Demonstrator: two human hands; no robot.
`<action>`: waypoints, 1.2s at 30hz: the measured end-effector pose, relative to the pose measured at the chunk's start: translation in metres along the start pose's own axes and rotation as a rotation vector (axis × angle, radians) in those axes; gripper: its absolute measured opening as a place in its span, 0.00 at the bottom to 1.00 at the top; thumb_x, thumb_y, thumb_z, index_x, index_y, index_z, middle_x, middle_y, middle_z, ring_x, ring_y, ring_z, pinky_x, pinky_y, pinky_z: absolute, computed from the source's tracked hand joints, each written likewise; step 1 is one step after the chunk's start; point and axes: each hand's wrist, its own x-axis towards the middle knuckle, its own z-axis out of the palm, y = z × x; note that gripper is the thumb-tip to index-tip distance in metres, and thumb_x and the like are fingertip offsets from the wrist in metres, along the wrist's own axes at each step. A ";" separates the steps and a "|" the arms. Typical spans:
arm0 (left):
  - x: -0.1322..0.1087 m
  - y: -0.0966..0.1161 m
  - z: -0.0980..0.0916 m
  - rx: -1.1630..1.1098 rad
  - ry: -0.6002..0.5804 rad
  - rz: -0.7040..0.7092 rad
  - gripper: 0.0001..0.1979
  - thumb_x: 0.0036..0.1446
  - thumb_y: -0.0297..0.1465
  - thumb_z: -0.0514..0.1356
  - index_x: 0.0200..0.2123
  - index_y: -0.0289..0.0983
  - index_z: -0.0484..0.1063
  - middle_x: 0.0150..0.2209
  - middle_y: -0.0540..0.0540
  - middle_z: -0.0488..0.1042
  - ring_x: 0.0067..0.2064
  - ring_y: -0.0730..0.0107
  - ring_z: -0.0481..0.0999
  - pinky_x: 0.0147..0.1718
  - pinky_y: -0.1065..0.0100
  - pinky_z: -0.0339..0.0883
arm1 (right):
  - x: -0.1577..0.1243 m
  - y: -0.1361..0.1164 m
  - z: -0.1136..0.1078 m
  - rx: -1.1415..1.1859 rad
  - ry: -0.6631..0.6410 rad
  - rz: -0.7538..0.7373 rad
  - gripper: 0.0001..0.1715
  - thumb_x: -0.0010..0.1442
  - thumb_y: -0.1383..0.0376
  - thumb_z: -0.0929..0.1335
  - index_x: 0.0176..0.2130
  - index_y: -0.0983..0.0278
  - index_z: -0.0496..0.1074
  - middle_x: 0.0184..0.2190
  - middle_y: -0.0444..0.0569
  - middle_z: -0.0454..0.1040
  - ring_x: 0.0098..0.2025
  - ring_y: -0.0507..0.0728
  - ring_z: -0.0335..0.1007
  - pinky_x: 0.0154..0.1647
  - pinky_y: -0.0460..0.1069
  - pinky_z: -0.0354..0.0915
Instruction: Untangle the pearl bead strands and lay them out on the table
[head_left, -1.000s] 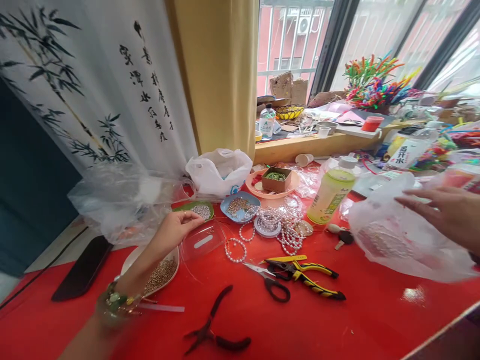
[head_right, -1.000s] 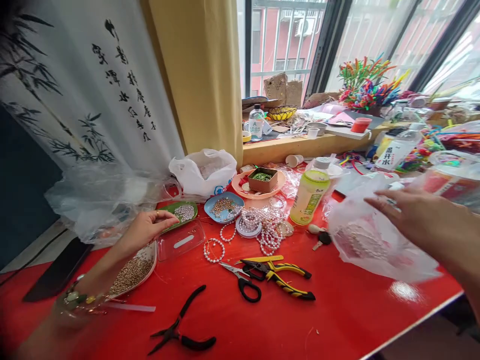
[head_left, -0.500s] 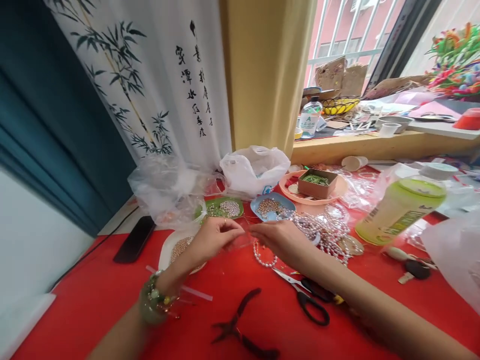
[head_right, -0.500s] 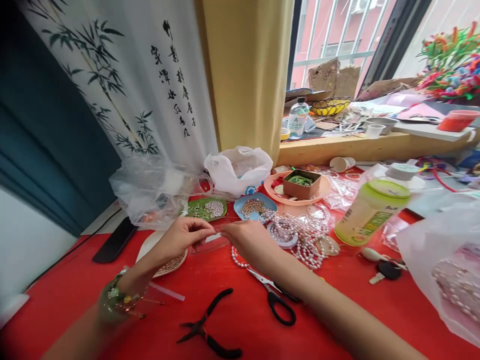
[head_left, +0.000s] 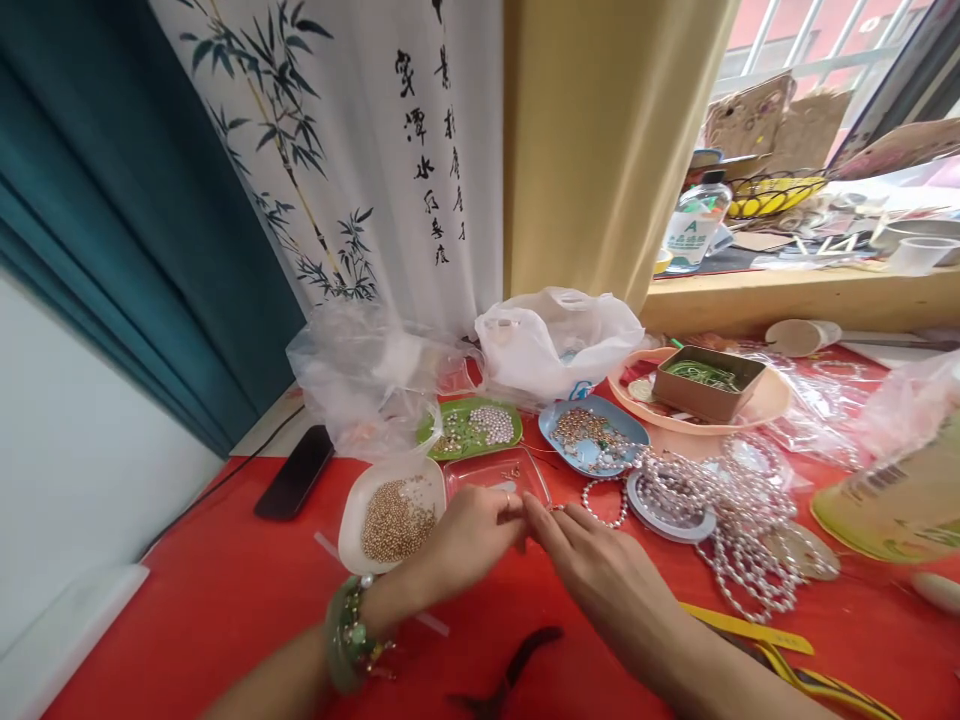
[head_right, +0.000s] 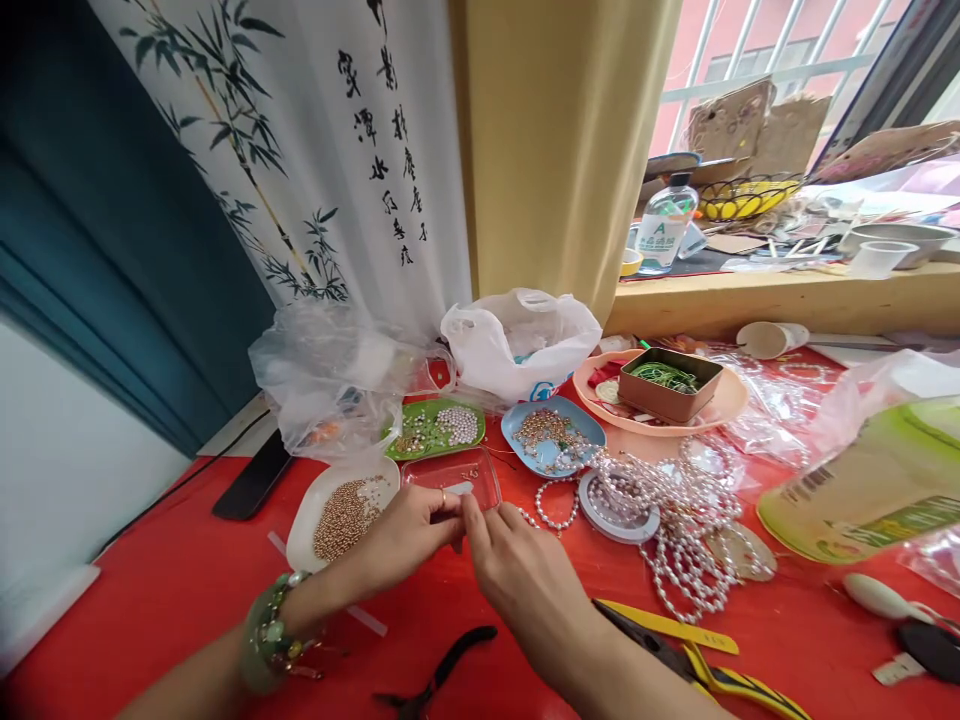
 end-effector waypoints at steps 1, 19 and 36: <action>-0.001 0.000 -0.003 -0.001 -0.004 -0.015 0.13 0.53 0.33 0.53 0.22 0.34 0.71 0.21 0.51 0.71 0.24 0.75 0.66 0.25 0.74 0.55 | 0.000 0.003 0.001 0.057 -0.014 0.009 0.18 0.53 0.81 0.58 0.43 0.74 0.66 0.23 0.51 0.71 0.24 0.56 0.66 0.18 0.46 0.61; 0.062 -0.037 -0.063 0.322 0.223 -0.090 0.07 0.48 0.25 0.57 0.29 0.36 0.75 0.28 0.46 0.76 0.29 0.68 0.72 0.30 0.70 0.61 | 0.010 0.042 0.016 0.597 -0.254 0.491 0.09 0.58 0.66 0.58 0.30 0.62 0.65 0.20 0.43 0.73 0.21 0.53 0.68 0.21 0.45 0.55; 0.052 -0.021 -0.033 -0.093 0.178 -0.055 0.09 0.49 0.32 0.59 0.33 0.33 0.72 0.31 0.44 0.77 0.32 0.69 0.74 0.33 0.68 0.67 | 0.011 0.041 0.009 1.103 -0.126 0.647 0.10 0.56 0.62 0.61 0.27 0.63 0.67 0.23 0.46 0.73 0.25 0.52 0.67 0.25 0.46 0.59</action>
